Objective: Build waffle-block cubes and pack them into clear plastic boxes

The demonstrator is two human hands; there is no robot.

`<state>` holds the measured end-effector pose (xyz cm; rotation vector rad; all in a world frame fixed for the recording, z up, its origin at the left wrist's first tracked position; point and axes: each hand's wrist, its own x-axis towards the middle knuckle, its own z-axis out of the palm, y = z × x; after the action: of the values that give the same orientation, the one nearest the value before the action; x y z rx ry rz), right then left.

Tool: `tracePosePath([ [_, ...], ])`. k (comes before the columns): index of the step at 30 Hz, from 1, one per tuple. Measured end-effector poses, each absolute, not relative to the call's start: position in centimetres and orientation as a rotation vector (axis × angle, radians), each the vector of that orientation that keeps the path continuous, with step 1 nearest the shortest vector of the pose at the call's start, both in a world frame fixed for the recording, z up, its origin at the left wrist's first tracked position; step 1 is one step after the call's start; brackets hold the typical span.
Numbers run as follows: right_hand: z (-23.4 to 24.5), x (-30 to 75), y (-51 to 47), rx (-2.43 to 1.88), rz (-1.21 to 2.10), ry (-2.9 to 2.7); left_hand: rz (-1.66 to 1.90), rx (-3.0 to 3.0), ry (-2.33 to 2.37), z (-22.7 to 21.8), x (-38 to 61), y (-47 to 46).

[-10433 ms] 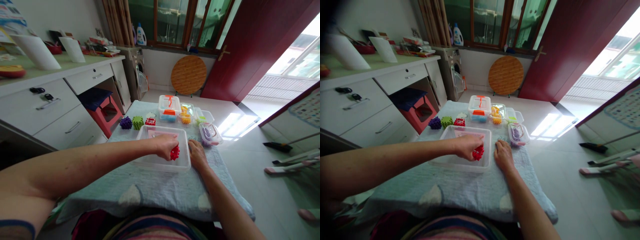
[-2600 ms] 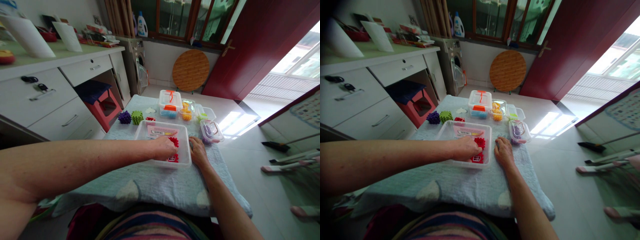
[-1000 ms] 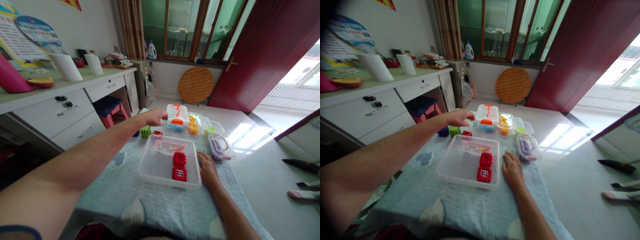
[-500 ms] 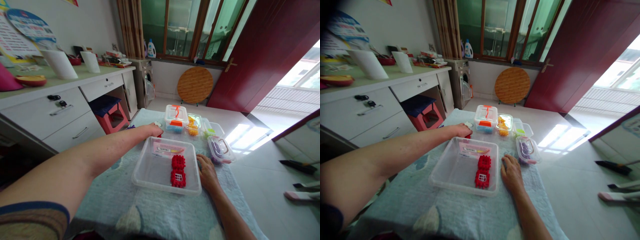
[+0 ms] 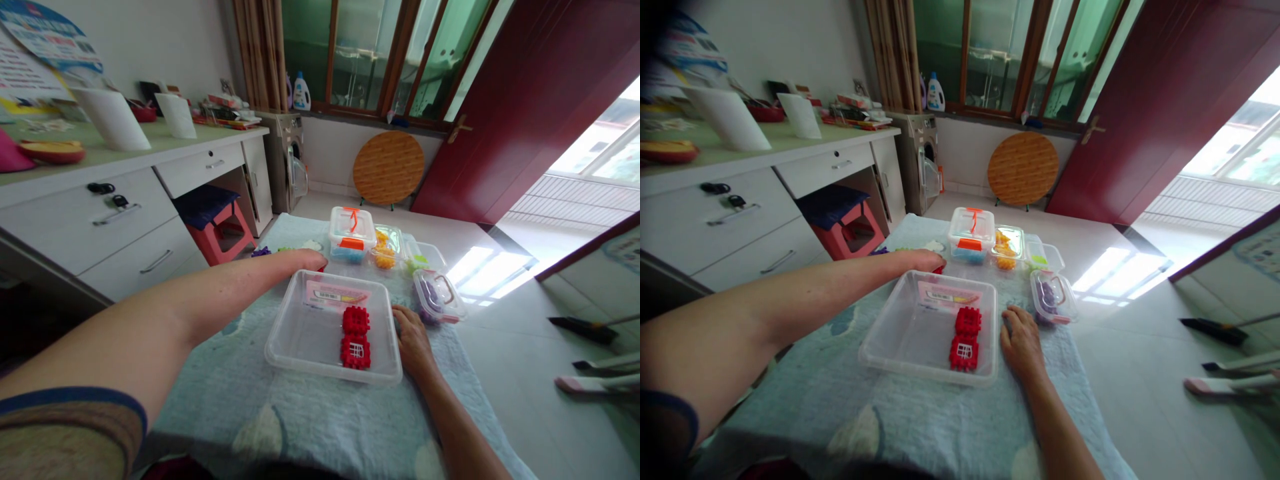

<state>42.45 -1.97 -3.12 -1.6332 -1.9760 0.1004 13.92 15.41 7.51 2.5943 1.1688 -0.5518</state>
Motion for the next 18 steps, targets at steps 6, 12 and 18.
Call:
tracePosePath([
  [6, -3.1, 42.4, -2.0, -1.633, 0.099, -1.969, -0.455, 2.693, 1.192, 10.7, 13.8, 16.0],
  [12, -3.0, 42.4, -2.0, -1.641, 0.113, -1.965, -0.252, 2.789, 1.262, 17.2, 12.8, 14.6],
  [18, -3.1, 42.5, -1.9, -1.630, 0.116, -1.966, -0.310, 2.780, 1.027, 20.4, 13.8, 8.1],
])
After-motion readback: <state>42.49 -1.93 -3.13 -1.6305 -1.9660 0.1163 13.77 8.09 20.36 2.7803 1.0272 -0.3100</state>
